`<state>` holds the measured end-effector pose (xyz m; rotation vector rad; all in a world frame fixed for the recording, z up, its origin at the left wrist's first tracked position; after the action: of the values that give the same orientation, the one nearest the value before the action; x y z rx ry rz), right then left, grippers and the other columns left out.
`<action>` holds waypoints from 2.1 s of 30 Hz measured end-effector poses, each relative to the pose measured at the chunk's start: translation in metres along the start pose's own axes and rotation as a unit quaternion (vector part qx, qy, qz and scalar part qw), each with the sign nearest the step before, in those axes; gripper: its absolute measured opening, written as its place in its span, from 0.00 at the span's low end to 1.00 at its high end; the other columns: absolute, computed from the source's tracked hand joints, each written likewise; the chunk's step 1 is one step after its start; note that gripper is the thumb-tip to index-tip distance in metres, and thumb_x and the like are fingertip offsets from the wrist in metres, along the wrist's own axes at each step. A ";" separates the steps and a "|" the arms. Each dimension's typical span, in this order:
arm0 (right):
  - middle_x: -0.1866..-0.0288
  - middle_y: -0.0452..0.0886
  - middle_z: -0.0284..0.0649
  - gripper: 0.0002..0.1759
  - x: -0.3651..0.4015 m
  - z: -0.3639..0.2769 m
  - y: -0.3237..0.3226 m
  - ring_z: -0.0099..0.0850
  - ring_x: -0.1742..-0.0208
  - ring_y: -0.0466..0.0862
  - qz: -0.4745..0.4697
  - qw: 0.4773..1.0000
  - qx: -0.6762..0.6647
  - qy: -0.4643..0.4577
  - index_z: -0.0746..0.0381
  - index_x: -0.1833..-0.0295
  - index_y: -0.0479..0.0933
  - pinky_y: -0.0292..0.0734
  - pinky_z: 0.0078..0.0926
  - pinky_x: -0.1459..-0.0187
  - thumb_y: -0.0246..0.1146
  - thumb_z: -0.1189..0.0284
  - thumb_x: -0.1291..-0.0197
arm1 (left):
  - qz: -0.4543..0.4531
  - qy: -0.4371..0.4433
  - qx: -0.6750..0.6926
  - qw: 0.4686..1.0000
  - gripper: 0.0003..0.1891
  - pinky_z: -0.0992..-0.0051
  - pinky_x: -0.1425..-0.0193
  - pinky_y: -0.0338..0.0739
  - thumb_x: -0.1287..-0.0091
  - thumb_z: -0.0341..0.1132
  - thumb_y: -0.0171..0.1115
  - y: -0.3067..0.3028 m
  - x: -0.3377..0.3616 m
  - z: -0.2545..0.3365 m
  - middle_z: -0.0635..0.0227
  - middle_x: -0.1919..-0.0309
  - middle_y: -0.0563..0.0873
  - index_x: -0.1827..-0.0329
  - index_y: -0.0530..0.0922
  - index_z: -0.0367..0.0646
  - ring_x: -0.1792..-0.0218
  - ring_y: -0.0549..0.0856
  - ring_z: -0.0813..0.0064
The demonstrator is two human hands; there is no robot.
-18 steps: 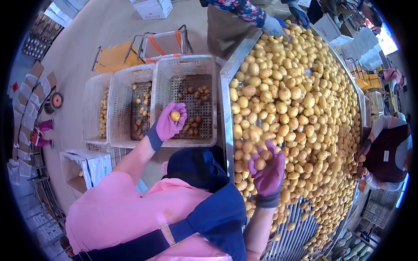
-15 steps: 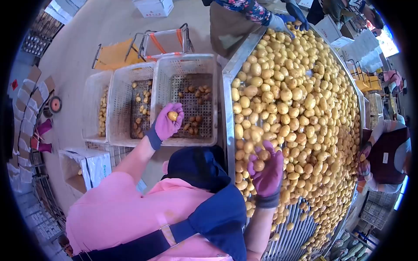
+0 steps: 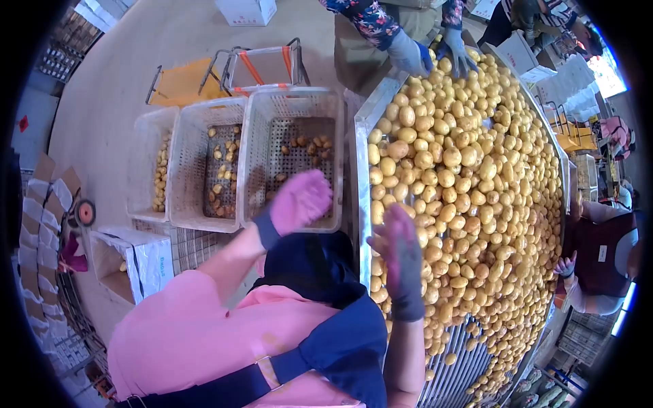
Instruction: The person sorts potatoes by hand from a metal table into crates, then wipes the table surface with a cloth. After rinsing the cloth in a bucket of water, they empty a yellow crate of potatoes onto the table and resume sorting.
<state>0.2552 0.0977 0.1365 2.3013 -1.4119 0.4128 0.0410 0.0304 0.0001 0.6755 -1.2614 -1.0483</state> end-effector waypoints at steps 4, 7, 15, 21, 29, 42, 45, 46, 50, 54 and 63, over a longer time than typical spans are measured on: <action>0.30 0.62 0.45 0.35 -0.012 0.007 0.013 0.32 0.28 0.60 -0.112 0.957 0.238 -0.120 0.66 0.28 0.54 0.57 0.28 0.33 0.58 0.64 0.35 | -0.048 -0.116 0.032 0.992 0.22 0.57 0.46 0.75 0.31 0.54 0.47 0.062 0.006 -0.035 0.68 0.53 0.81 0.45 0.74 0.48 0.49 0.80 0.67; 0.30 0.63 0.44 0.34 -0.004 0.015 -0.009 0.32 0.29 0.61 -0.056 0.968 0.217 -0.114 0.66 0.29 0.55 0.58 0.28 0.33 0.58 0.67 0.35 | -0.015 -0.096 0.163 0.982 0.16 0.60 0.48 0.76 0.32 0.47 0.53 0.036 -0.012 -0.022 0.68 0.57 0.81 0.50 0.75 0.45 0.52 0.81 0.68; 0.32 0.65 0.43 0.32 0.048 0.046 -0.109 0.30 0.35 0.68 0.206 0.974 0.044 -0.085 0.68 0.30 0.58 0.63 0.29 0.36 0.58 0.67 0.36 | 0.069 0.278 0.169 0.943 0.19 0.52 0.35 0.69 0.34 0.47 0.55 0.052 -0.060 0.161 0.47 0.58 0.75 0.61 0.71 0.35 0.43 0.71 0.47; 0.38 0.72 0.46 0.25 0.102 0.117 -0.158 0.36 0.35 0.69 0.413 0.815 0.389 -0.115 0.66 0.36 0.67 0.60 0.32 0.34 0.59 0.69 0.37 | -0.003 0.177 -0.315 0.932 0.23 0.64 0.31 0.65 0.28 0.43 0.48 0.093 -0.085 0.046 0.57 0.41 0.72 0.37 0.65 0.36 0.41 0.74 0.61; 0.32 0.63 0.49 0.31 0.157 0.159 -0.127 0.52 0.31 0.59 0.435 0.681 0.588 0.037 0.55 0.34 0.67 0.47 0.56 0.32 0.62 0.58 0.42 | -0.258 0.274 -0.880 0.290 0.30 0.33 0.36 0.47 0.39 0.57 0.58 0.077 -0.067 -0.134 0.58 0.33 0.61 0.34 0.68 0.59 0.32 0.59 0.48; 0.46 0.76 0.42 0.13 0.083 0.095 -0.175 0.42 0.53 0.80 0.430 0.756 0.494 0.001 0.59 0.48 0.74 0.77 0.35 0.57 0.51 0.75 0.38 | -0.057 0.293 -0.951 0.079 0.16 0.37 0.40 0.55 0.39 0.48 0.57 0.158 -0.189 -0.096 0.61 0.47 0.75 0.52 0.81 0.53 0.41 0.68 0.59; 0.43 0.75 0.43 0.15 0.072 0.106 -0.182 0.43 0.51 0.80 0.443 0.765 0.467 0.019 0.59 0.47 0.73 0.77 0.36 0.55 0.51 0.75 0.38 | -0.235 0.393 -0.867 0.198 0.13 0.60 0.41 0.69 0.38 0.37 0.60 0.197 -0.151 -0.127 0.58 0.49 0.77 0.51 0.79 0.46 0.45 0.74 0.55; 0.41 0.74 0.43 0.17 0.072 0.112 -0.183 0.43 0.48 0.79 0.447 0.772 0.451 -0.004 0.58 0.45 0.73 0.77 0.35 0.54 0.52 0.76 0.40 | -0.317 0.373 -0.827 0.278 0.12 0.61 0.41 0.69 0.36 0.38 0.58 0.190 -0.146 -0.145 0.59 0.52 0.79 0.52 0.79 0.45 0.47 0.76 0.56; 0.44 0.75 0.44 0.19 0.081 0.108 -0.188 0.44 0.51 0.79 0.413 0.787 0.459 -0.022 0.58 0.42 0.72 0.77 0.37 0.54 0.54 0.75 0.40 | -0.431 0.183 -0.852 0.234 0.16 0.63 0.40 0.72 0.33 0.39 0.53 0.163 -0.133 -0.216 0.58 0.50 0.81 0.44 0.76 0.50 0.45 0.78 0.58; 0.59 0.76 0.42 0.17 0.094 0.107 -0.192 0.42 0.60 0.79 0.394 0.734 0.551 0.053 0.54 0.44 0.72 0.77 0.37 0.61 0.53 0.73 0.39 | -0.418 0.119 -0.873 0.223 0.21 0.61 0.42 0.72 0.35 0.39 0.55 0.140 -0.158 -0.251 0.52 0.50 0.78 0.39 0.70 0.52 0.46 0.76 0.52; 0.65 0.77 0.39 0.13 0.095 0.103 -0.214 0.39 0.61 0.78 0.364 0.737 0.568 -0.037 0.52 0.51 0.77 0.75 0.36 0.63 0.56 0.71 0.42 | -0.412 0.009 -0.817 0.403 0.21 0.71 0.52 0.74 0.44 0.39 0.64 0.166 -0.156 -0.232 0.62 0.60 0.77 0.45 0.77 0.53 0.60 0.77 0.67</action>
<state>0.4926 0.0604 0.0500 2.3345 -2.5589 1.8871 0.3120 0.2081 0.0287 -0.4393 0.7375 -2.3560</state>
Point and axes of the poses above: each hand's wrist, its own x-axis away from the middle knuckle, its own y-axis out of the palm, z = x × y, the point moved 1 cm from there along -x, towards the middle knuckle
